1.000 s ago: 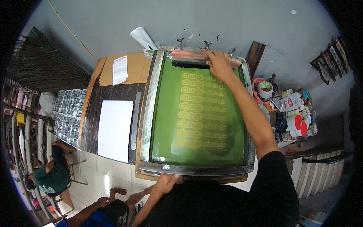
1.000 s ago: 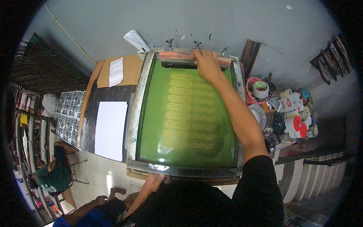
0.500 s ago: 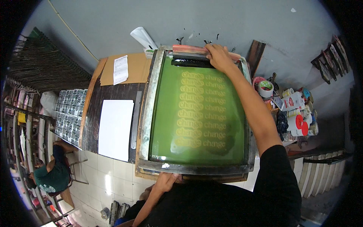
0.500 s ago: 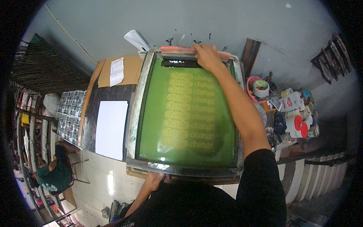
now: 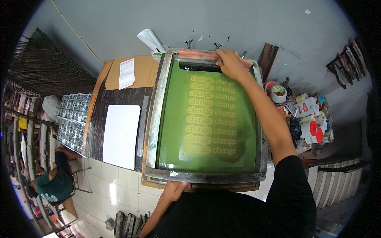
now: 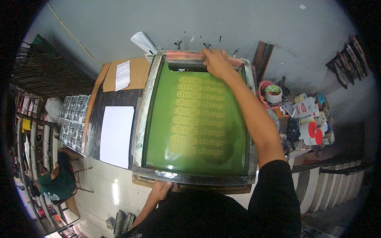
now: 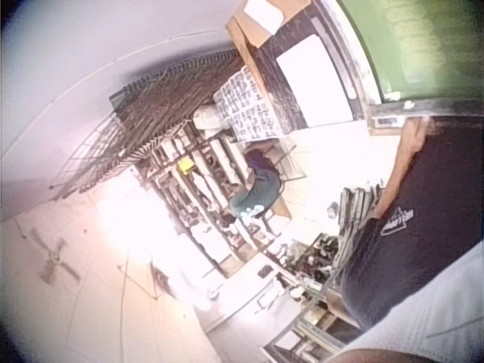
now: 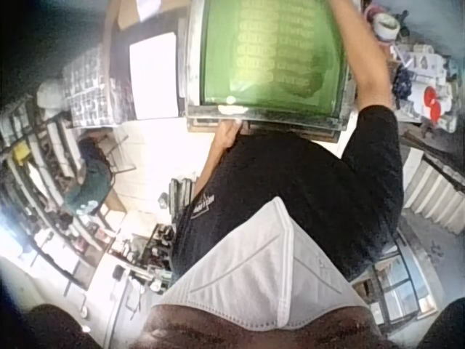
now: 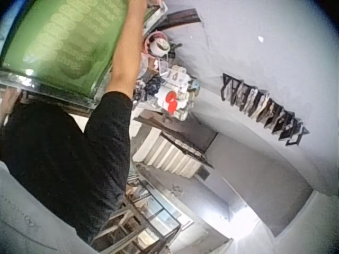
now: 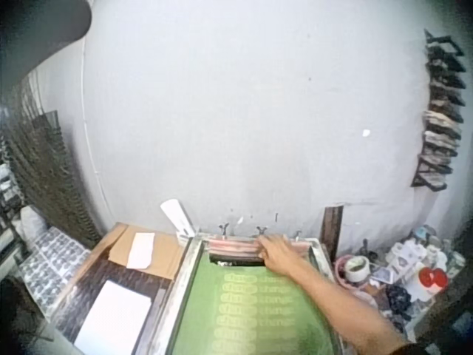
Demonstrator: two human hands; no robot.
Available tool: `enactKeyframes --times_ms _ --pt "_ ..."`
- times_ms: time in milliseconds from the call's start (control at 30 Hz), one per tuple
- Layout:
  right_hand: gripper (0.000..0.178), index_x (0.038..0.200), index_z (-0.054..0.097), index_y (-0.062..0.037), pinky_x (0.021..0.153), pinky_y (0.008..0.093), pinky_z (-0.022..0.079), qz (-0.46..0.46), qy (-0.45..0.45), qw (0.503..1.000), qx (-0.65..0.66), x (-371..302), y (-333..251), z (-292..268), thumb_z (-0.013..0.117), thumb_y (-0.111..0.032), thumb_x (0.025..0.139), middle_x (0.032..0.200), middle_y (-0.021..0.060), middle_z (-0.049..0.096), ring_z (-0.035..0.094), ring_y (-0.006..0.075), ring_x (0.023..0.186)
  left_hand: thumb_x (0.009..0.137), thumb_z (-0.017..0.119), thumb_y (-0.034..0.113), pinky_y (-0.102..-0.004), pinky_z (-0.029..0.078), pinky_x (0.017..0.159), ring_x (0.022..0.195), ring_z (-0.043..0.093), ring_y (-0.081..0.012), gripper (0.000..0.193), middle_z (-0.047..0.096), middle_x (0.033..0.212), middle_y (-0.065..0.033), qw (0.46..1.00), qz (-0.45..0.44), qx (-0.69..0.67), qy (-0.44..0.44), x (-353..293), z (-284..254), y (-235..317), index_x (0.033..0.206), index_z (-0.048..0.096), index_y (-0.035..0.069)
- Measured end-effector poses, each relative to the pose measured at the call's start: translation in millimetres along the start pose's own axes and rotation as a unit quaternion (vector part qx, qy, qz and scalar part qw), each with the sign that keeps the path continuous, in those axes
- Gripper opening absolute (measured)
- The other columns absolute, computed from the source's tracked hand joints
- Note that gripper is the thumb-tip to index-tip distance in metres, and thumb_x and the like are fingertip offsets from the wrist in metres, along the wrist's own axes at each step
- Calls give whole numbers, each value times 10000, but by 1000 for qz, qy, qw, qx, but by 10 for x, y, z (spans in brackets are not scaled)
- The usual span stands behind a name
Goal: The person performs screen printing on sheets of paper by applying ink to the screen and using a squeegee to transfer the design onto the paper underneath.
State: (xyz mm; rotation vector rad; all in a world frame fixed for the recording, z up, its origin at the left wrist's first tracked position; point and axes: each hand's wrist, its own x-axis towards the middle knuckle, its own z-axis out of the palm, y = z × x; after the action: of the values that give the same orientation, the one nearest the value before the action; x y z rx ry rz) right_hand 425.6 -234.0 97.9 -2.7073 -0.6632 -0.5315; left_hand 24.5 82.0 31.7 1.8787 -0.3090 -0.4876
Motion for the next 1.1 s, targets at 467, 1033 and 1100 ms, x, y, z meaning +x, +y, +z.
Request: enactKeyframes --times_ms 467,1033,1100 --pt "351 1208 582 -97 896 473 404 3 25 997 -74 -192 -198 96 654 -120 865 1089 156 636 581 336 1085 1049 347 317 -437 476 855 867 633 -387 502 665 807 -161 999 29 24 19 -5 17 16 800 657 10" --pt "354 1220 572 -70 990 523 380 55 -81 995 17 94 78 -196 631 -173 887 1168 174 646 559 359 1175 1052 352 340 -453 468 878 858 631 -389 529 665 806 -159 1000 20 17 13 10 1 74 770 661 16" --pt "347 1215 571 -66 985 522 380 60 -88 994 5 62 51 -133 626 -164 887 1170 175 643 558 361 1174 1051 354 341 -454 466 884 862 630 -390 528 663 804 -160 1000 16 16 14 8 5 78 770 661 16"
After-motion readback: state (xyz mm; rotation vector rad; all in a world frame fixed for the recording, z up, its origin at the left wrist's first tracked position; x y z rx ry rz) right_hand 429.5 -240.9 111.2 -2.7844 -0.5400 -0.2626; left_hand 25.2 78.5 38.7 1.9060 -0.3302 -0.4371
